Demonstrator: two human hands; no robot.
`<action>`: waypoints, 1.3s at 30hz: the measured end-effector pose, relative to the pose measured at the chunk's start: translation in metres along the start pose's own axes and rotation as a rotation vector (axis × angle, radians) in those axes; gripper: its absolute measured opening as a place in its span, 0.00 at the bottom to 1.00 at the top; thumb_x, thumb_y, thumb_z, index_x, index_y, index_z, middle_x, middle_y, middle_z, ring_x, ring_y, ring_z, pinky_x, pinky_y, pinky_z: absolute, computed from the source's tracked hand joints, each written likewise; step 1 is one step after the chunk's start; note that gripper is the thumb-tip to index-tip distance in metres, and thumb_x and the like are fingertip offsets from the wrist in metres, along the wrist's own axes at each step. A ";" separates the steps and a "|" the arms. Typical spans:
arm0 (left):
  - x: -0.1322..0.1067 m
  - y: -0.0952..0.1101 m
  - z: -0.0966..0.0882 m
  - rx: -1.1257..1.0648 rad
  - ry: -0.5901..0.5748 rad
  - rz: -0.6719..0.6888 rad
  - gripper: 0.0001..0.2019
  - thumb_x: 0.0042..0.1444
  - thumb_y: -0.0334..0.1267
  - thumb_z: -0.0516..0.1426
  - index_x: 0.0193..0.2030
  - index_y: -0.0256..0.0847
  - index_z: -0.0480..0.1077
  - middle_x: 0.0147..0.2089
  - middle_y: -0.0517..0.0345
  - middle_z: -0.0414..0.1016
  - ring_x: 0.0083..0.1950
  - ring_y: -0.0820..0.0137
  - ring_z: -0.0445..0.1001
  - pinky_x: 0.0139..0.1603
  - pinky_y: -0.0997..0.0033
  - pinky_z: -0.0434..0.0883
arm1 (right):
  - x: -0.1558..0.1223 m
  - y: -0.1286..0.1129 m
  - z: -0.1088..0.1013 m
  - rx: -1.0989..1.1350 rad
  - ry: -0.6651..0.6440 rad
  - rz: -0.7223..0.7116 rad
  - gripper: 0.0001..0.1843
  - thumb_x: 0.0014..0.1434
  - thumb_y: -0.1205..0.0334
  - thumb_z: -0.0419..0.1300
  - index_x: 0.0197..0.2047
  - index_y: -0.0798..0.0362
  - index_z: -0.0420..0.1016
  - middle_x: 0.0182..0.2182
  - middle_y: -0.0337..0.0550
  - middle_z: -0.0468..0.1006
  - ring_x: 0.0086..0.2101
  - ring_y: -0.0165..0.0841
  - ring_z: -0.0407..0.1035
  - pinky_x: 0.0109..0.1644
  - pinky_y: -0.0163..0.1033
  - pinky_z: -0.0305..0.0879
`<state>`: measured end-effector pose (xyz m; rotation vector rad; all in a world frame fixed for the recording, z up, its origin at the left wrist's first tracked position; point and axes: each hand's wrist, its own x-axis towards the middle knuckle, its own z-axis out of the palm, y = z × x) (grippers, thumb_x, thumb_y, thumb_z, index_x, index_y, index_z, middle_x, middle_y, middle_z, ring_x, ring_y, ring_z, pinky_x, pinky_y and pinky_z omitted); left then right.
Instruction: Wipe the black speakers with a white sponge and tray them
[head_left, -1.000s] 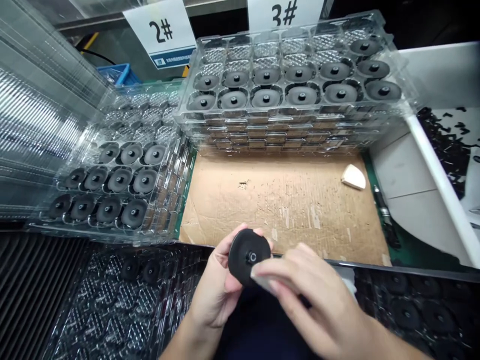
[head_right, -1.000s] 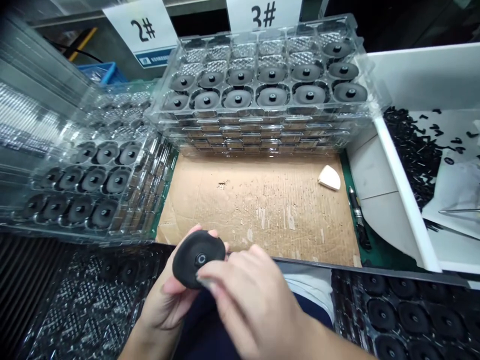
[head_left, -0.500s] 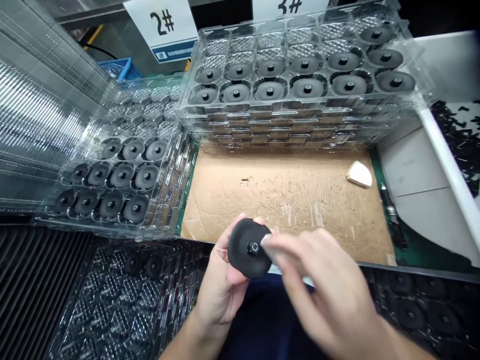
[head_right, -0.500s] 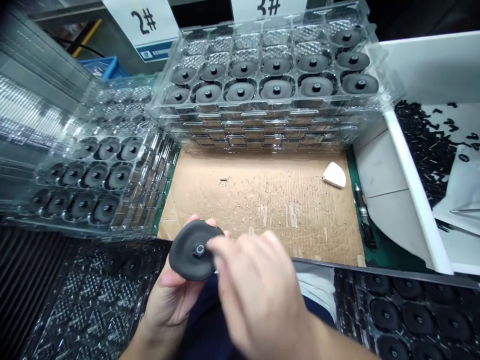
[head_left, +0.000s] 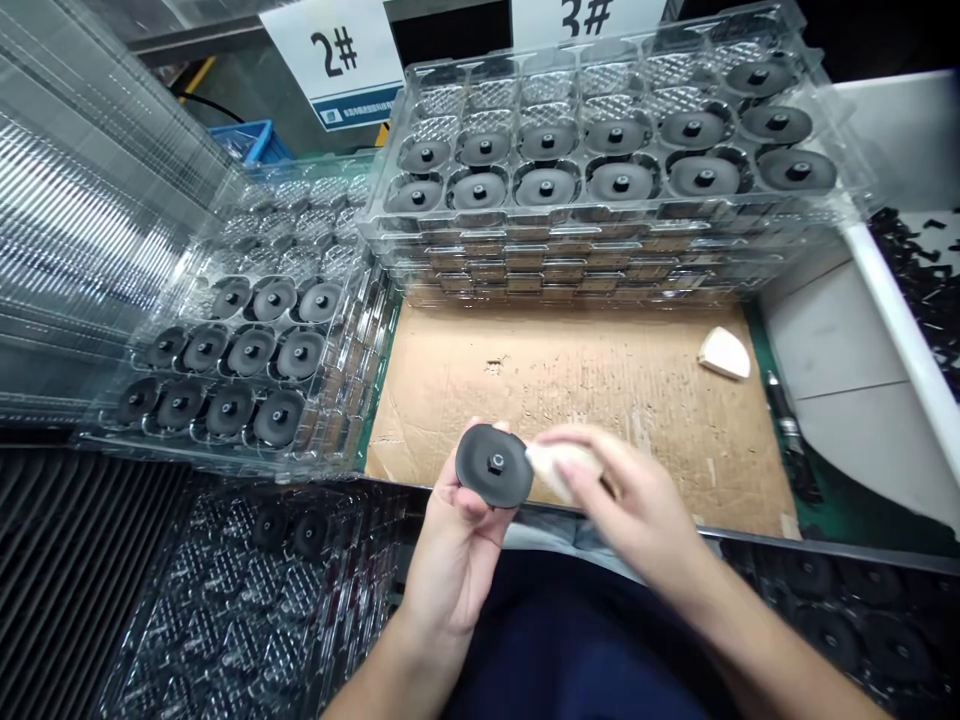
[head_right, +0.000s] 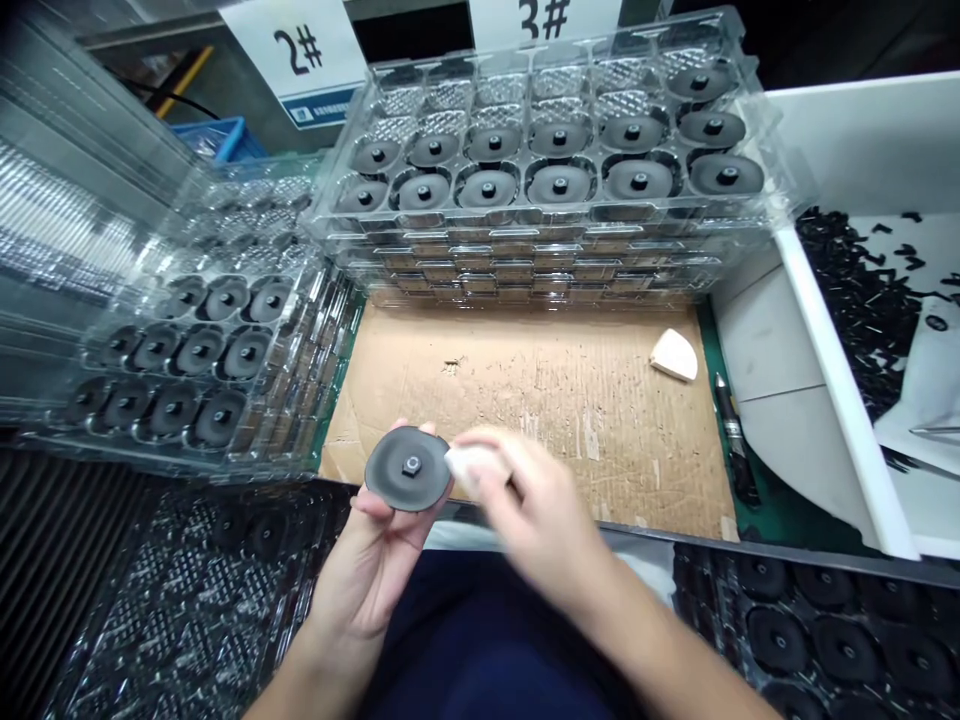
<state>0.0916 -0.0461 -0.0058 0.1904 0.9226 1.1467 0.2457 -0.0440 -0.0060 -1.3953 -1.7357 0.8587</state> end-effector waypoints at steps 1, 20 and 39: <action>0.001 -0.001 -0.001 -0.022 0.020 0.009 0.25 0.37 0.44 0.69 0.46 0.46 0.74 0.50 0.56 0.76 0.52 0.63 0.74 0.53 0.69 0.71 | 0.003 0.016 0.002 -0.046 0.030 0.085 0.10 0.64 0.62 0.50 0.45 0.50 0.70 0.40 0.41 0.77 0.35 0.32 0.71 0.36 0.36 0.66; 0.008 -0.001 0.001 -0.086 0.067 0.029 0.25 0.38 0.41 0.69 0.46 0.45 0.74 0.50 0.57 0.76 0.55 0.60 0.72 0.60 0.62 0.66 | -0.014 0.057 0.022 -0.186 0.213 0.065 0.13 0.61 0.57 0.57 0.47 0.49 0.74 0.43 0.47 0.72 0.45 0.40 0.65 0.49 0.48 0.64; 0.001 -0.005 0.000 -0.049 0.010 0.049 0.23 0.36 0.38 0.70 0.43 0.51 0.75 0.48 0.63 0.77 0.48 0.68 0.75 0.47 0.76 0.74 | -0.007 -0.019 0.009 -0.057 0.136 -0.232 0.14 0.57 0.72 0.59 0.46 0.55 0.77 0.40 0.49 0.70 0.39 0.35 0.62 0.39 0.40 0.65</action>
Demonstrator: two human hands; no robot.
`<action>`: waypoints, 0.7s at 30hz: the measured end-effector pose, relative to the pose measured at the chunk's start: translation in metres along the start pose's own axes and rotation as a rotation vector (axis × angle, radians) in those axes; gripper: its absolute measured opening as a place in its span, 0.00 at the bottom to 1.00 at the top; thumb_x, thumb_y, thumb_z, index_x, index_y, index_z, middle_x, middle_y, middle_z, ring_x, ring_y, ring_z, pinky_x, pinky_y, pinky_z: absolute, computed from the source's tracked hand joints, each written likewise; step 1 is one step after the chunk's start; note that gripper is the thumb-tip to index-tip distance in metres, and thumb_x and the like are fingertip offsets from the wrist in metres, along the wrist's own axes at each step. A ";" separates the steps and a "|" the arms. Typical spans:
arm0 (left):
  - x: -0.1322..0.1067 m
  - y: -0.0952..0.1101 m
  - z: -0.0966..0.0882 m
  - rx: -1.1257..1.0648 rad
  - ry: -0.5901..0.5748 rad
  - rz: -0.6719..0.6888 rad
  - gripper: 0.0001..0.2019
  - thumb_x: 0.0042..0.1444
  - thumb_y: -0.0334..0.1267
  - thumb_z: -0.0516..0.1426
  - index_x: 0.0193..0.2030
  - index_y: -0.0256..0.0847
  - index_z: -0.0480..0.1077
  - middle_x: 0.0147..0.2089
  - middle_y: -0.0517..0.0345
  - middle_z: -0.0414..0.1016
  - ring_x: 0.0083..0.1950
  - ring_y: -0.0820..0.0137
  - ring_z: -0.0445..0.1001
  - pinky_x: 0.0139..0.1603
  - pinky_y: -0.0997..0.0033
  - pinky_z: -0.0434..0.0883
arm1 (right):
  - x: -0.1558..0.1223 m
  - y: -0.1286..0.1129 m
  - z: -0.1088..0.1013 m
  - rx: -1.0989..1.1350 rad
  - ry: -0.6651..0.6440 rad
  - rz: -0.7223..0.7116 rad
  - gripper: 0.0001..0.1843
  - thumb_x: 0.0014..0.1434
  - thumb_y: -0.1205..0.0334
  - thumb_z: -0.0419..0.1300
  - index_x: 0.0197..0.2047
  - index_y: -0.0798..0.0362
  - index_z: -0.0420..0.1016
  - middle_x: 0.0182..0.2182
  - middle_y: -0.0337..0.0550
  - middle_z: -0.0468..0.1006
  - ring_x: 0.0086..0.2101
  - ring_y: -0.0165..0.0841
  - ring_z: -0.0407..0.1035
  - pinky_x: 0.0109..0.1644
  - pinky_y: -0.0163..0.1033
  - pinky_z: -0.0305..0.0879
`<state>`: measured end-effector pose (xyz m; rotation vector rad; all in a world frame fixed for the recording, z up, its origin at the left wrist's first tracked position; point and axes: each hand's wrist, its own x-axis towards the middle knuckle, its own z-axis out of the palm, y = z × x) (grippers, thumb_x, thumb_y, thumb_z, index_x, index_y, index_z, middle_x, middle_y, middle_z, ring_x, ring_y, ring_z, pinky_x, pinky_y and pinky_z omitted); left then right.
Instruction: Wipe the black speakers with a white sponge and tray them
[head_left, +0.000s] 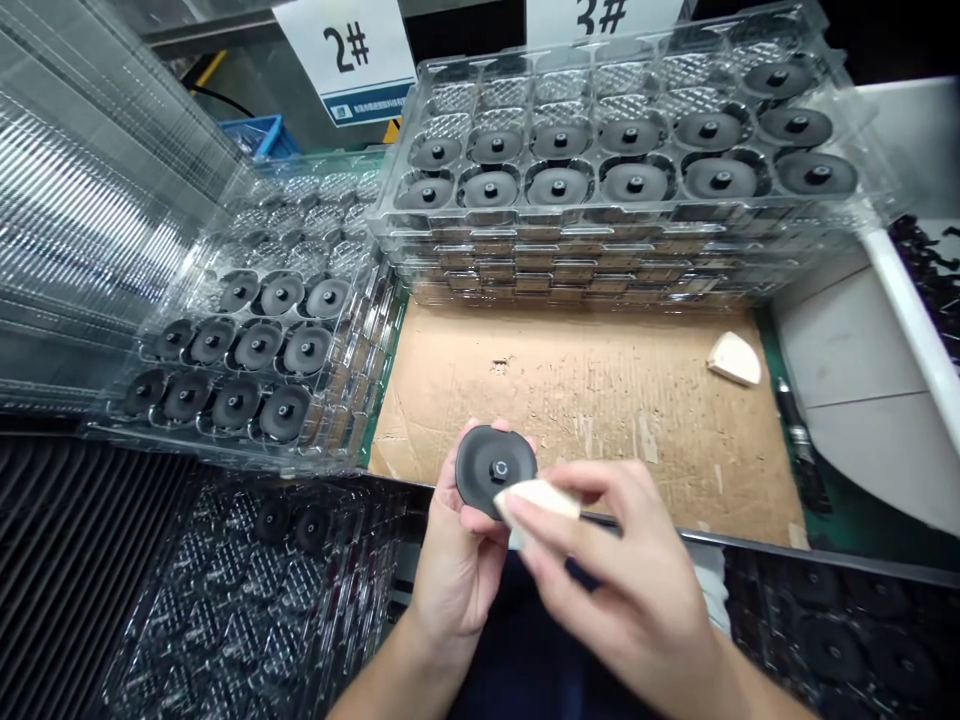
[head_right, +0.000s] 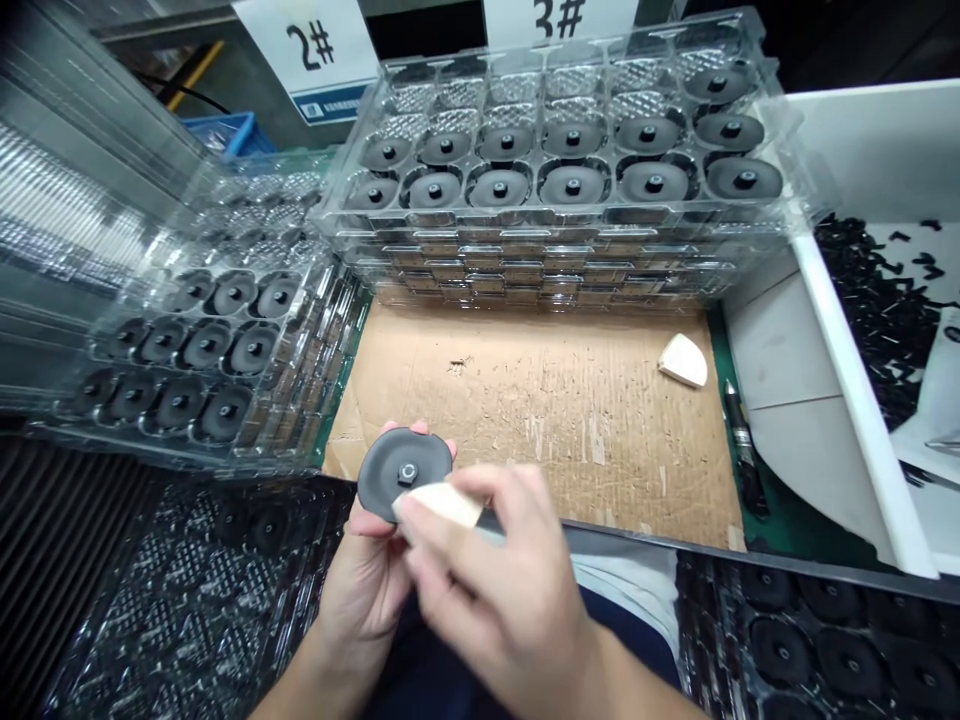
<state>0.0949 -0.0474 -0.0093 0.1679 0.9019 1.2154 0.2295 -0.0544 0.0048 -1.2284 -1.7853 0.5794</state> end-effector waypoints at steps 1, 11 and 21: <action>0.000 0.001 0.000 -0.007 -0.011 -0.008 0.23 0.36 0.38 0.70 0.43 0.51 0.75 0.48 0.64 0.77 0.48 0.67 0.75 0.47 0.75 0.74 | 0.000 -0.001 0.000 0.029 -0.024 -0.024 0.14 0.57 0.71 0.59 0.46 0.54 0.77 0.41 0.49 0.70 0.40 0.35 0.62 0.40 0.40 0.65; -0.001 0.004 0.000 -0.022 -0.043 -0.007 0.21 0.38 0.37 0.69 0.43 0.50 0.76 0.47 0.65 0.78 0.48 0.68 0.76 0.47 0.76 0.75 | -0.001 0.007 -0.001 0.018 -0.028 -0.057 0.13 0.58 0.71 0.58 0.46 0.53 0.77 0.42 0.47 0.70 0.42 0.35 0.64 0.43 0.41 0.65; -0.007 0.004 0.001 0.034 -0.010 -0.028 0.24 0.35 0.37 0.71 0.44 0.49 0.76 0.48 0.62 0.78 0.48 0.71 0.75 0.46 0.81 0.73 | 0.010 -0.006 -0.003 -0.026 -0.045 -0.103 0.15 0.61 0.72 0.56 0.49 0.54 0.76 0.47 0.48 0.69 0.44 0.37 0.62 0.46 0.43 0.63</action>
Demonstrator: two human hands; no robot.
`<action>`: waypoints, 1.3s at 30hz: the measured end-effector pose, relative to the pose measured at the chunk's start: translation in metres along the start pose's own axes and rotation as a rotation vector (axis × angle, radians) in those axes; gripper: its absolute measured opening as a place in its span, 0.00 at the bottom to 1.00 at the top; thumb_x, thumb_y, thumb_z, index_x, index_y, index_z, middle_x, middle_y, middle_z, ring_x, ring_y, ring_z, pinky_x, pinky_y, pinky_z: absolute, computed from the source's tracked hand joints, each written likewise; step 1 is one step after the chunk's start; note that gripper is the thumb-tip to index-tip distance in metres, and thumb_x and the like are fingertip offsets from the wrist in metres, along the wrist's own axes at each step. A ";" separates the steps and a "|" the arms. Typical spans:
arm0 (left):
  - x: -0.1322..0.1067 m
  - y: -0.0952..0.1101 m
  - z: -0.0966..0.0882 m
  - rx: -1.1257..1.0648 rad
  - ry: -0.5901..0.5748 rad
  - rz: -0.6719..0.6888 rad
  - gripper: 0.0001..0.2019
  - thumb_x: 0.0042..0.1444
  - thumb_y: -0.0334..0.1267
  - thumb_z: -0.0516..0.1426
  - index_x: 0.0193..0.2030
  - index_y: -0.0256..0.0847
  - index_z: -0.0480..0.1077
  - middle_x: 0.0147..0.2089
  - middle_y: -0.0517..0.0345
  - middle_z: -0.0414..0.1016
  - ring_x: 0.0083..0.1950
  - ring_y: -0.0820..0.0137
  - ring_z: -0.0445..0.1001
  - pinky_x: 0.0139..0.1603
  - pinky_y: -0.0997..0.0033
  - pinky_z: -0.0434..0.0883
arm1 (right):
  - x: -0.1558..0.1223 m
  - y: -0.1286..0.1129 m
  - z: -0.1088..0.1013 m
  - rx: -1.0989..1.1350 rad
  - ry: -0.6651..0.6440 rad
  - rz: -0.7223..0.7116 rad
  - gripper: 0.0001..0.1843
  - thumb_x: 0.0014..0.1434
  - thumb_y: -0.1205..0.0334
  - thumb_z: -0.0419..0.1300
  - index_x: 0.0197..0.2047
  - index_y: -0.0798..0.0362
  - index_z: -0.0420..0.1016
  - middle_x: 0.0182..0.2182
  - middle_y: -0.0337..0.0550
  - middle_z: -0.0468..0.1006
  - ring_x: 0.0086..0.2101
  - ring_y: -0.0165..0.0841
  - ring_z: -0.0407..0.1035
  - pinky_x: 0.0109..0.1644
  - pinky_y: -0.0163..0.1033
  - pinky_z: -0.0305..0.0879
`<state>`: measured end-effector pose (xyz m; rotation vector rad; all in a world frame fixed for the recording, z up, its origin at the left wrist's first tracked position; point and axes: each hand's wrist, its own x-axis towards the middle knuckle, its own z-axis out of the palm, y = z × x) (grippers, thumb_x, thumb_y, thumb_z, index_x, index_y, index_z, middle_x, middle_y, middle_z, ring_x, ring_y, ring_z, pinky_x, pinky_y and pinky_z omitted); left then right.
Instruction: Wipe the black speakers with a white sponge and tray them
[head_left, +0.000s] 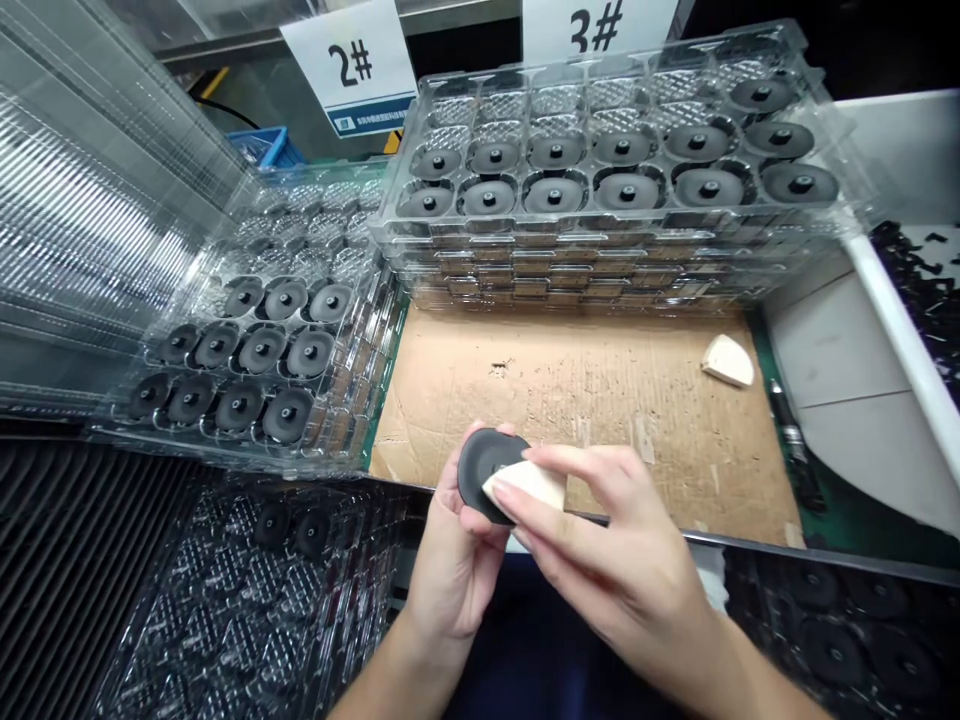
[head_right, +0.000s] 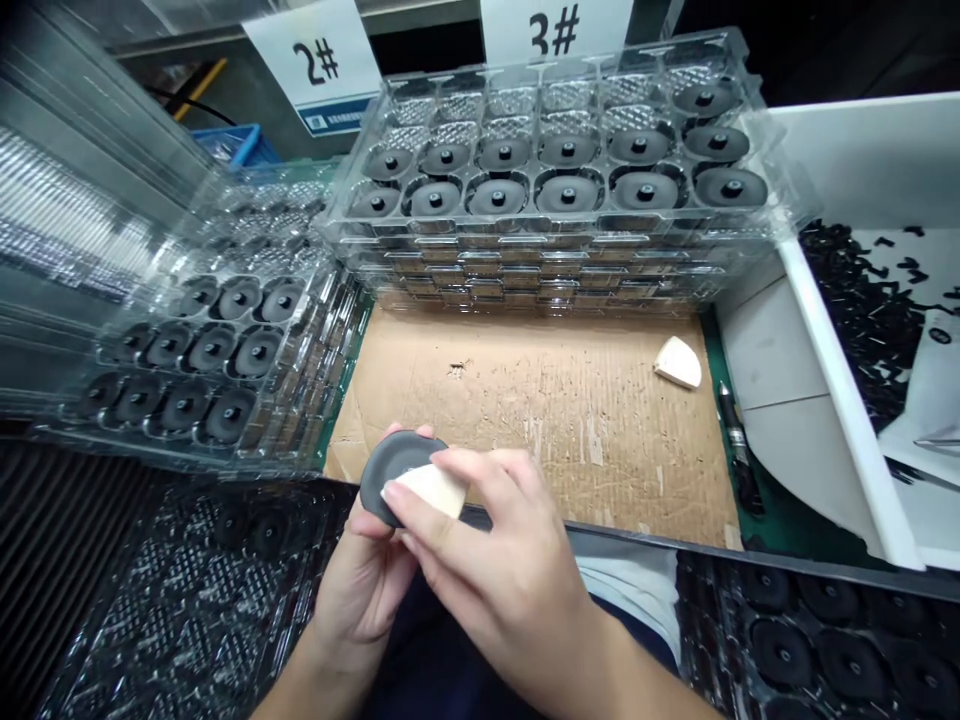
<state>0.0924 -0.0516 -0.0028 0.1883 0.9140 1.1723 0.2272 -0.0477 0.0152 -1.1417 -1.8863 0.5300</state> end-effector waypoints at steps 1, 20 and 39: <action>0.000 0.000 -0.001 0.007 0.016 -0.008 0.25 0.35 0.37 0.71 0.44 0.49 0.76 0.48 0.61 0.78 0.48 0.71 0.75 0.46 0.80 0.73 | 0.001 -0.001 0.002 0.001 -0.017 -0.009 0.15 0.60 0.72 0.56 0.48 0.54 0.76 0.46 0.48 0.70 0.44 0.37 0.62 0.46 0.43 0.63; 0.009 0.002 -0.008 -0.079 -0.033 -0.096 0.24 0.45 0.44 0.65 0.50 0.42 0.72 0.56 0.52 0.73 0.56 0.60 0.72 0.53 0.67 0.73 | -0.072 0.046 0.019 0.987 0.195 1.272 0.25 0.50 0.41 0.63 0.37 0.57 0.76 0.18 0.35 0.66 0.14 0.20 0.52 0.17 0.28 0.48; 0.004 -0.006 -0.006 0.087 -0.061 -0.129 0.14 0.43 0.36 0.68 0.40 0.43 0.76 0.35 0.62 0.79 0.35 0.78 0.76 0.37 0.85 0.72 | 0.018 -0.005 0.000 0.209 -0.211 0.239 0.12 0.62 0.71 0.52 0.43 0.56 0.75 0.33 0.41 0.76 0.33 0.28 0.70 0.38 0.33 0.67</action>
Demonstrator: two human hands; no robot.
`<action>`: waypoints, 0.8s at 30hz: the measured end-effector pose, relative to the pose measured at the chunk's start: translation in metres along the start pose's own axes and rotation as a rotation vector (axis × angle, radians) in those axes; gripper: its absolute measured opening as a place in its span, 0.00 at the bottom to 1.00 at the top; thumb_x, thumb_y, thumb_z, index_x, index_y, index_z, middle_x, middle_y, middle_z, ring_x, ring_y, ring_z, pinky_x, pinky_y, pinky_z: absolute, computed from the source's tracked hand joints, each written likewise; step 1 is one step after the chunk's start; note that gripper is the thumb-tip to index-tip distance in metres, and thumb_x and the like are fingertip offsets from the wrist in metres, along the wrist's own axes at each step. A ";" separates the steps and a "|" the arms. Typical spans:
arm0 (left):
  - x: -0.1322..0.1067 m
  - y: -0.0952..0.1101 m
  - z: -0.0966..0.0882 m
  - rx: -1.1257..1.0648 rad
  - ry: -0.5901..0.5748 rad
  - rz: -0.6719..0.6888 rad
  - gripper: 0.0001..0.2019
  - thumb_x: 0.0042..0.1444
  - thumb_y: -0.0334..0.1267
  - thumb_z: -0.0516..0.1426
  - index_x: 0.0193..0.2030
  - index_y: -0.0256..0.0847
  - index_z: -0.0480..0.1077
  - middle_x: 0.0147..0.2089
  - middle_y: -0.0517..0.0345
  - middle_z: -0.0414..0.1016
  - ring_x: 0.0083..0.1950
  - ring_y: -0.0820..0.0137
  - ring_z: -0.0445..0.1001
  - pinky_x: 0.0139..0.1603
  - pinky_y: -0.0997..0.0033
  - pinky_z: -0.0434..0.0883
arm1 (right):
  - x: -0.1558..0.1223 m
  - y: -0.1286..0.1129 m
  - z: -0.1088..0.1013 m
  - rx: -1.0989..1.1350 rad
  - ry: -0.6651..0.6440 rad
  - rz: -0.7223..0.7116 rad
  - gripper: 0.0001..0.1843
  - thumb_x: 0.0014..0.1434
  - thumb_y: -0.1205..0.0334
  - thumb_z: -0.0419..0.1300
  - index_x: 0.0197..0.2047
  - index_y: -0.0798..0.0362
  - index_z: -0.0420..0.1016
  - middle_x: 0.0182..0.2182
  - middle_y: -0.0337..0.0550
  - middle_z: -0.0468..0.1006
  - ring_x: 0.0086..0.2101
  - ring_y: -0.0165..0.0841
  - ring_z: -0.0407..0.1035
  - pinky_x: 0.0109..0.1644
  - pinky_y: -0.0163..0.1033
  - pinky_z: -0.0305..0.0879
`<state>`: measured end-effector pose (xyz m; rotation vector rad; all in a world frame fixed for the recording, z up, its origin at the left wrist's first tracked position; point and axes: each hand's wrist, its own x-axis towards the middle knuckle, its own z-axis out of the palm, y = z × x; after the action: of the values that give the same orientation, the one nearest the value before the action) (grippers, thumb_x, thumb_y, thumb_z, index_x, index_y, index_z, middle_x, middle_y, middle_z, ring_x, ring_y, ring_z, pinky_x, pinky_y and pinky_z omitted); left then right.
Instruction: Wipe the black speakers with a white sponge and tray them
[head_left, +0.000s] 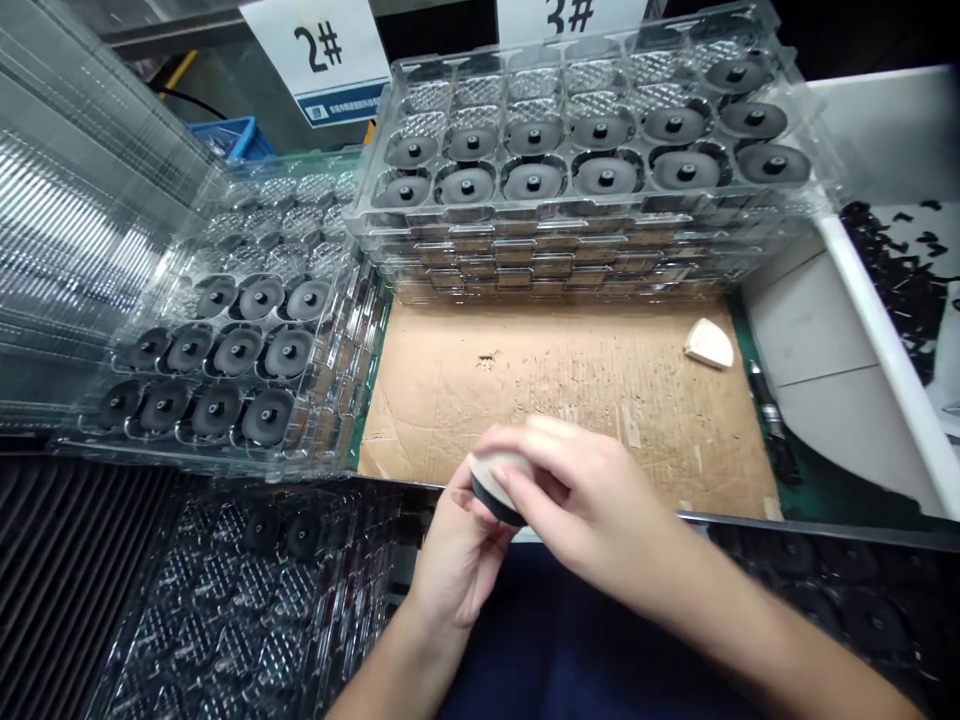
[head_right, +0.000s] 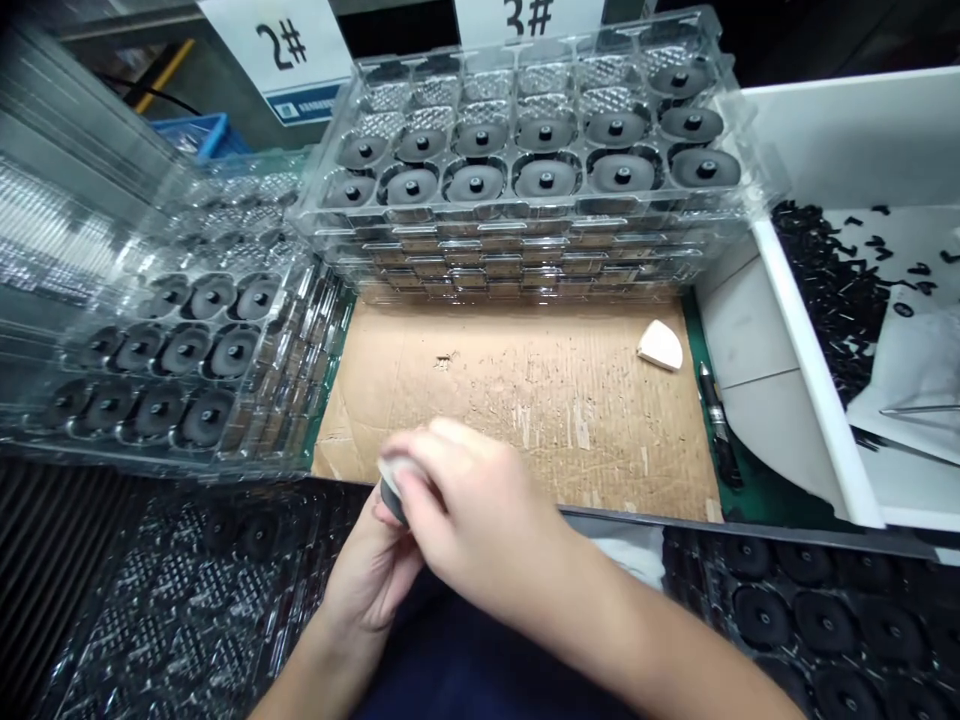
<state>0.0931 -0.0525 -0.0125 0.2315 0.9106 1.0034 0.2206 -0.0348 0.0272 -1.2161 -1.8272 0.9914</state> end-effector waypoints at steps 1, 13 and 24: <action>0.000 0.001 0.001 0.000 -0.016 -0.010 0.13 0.42 0.37 0.68 0.37 0.42 0.77 0.33 0.62 0.78 0.34 0.78 0.76 0.37 0.85 0.72 | -0.001 0.000 0.002 -0.012 0.108 -0.036 0.13 0.62 0.71 0.51 0.46 0.59 0.74 0.35 0.45 0.76 0.34 0.29 0.70 0.40 0.34 0.67; 0.000 0.004 0.003 0.041 -0.039 -0.033 0.23 0.34 0.34 0.71 0.42 0.46 0.77 0.40 0.60 0.80 0.42 0.70 0.77 0.45 0.76 0.72 | -0.003 -0.003 -0.003 0.034 0.151 -0.092 0.13 0.63 0.71 0.50 0.48 0.59 0.72 0.36 0.46 0.75 0.35 0.29 0.70 0.40 0.33 0.68; -0.001 0.001 0.012 -0.082 -0.015 -0.124 0.19 0.39 0.33 0.69 0.42 0.44 0.77 0.38 0.61 0.79 0.42 0.70 0.77 0.44 0.76 0.73 | -0.003 0.006 -0.032 -0.282 0.086 -0.337 0.14 0.63 0.70 0.50 0.42 0.51 0.76 0.28 0.39 0.75 0.28 0.30 0.63 0.35 0.38 0.59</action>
<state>0.1014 -0.0501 -0.0035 0.1112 0.8579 0.9206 0.2517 -0.0298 0.0355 -1.0428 -2.0647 0.4997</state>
